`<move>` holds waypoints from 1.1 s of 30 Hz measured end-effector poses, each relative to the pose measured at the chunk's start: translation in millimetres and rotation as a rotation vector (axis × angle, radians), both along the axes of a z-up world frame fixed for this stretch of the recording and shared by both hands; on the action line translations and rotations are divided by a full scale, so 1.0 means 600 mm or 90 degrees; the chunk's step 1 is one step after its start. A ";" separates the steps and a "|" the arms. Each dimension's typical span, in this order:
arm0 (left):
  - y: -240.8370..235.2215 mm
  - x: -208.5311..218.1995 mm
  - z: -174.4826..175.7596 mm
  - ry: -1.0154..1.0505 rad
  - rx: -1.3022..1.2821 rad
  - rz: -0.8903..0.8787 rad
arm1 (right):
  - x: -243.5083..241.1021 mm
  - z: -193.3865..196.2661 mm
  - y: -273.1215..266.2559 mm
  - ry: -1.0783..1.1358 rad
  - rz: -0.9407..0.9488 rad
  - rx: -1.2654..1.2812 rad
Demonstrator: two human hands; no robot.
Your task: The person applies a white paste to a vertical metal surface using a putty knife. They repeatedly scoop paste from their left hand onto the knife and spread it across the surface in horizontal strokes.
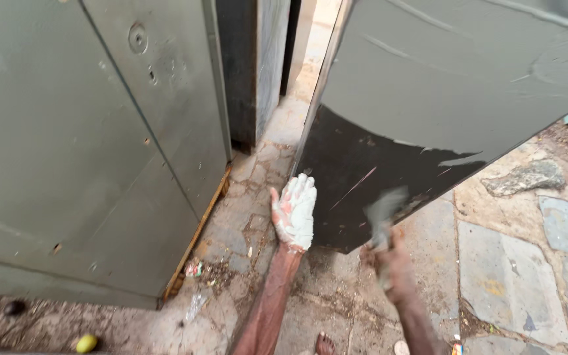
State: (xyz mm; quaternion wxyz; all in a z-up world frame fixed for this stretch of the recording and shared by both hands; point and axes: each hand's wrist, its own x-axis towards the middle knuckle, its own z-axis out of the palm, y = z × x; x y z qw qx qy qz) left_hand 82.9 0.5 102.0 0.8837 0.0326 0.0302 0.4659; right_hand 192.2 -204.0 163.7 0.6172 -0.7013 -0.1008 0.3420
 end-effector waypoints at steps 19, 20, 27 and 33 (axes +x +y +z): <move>-0.030 -0.143 -0.065 -0.120 -0.198 -0.091 | 0.177 0.145 0.203 -1.200 0.625 -0.242; -0.040 -0.154 -0.087 -0.116 -0.219 -0.080 | 0.175 0.163 0.244 -1.272 0.679 -0.308; -0.078 -0.208 -0.189 -0.146 -0.294 -0.043 | 0.169 0.255 0.334 -1.523 0.738 -0.360; -0.071 -0.192 -0.146 -0.108 -0.351 -0.046 | 0.239 0.516 0.340 -2.033 0.342 -0.429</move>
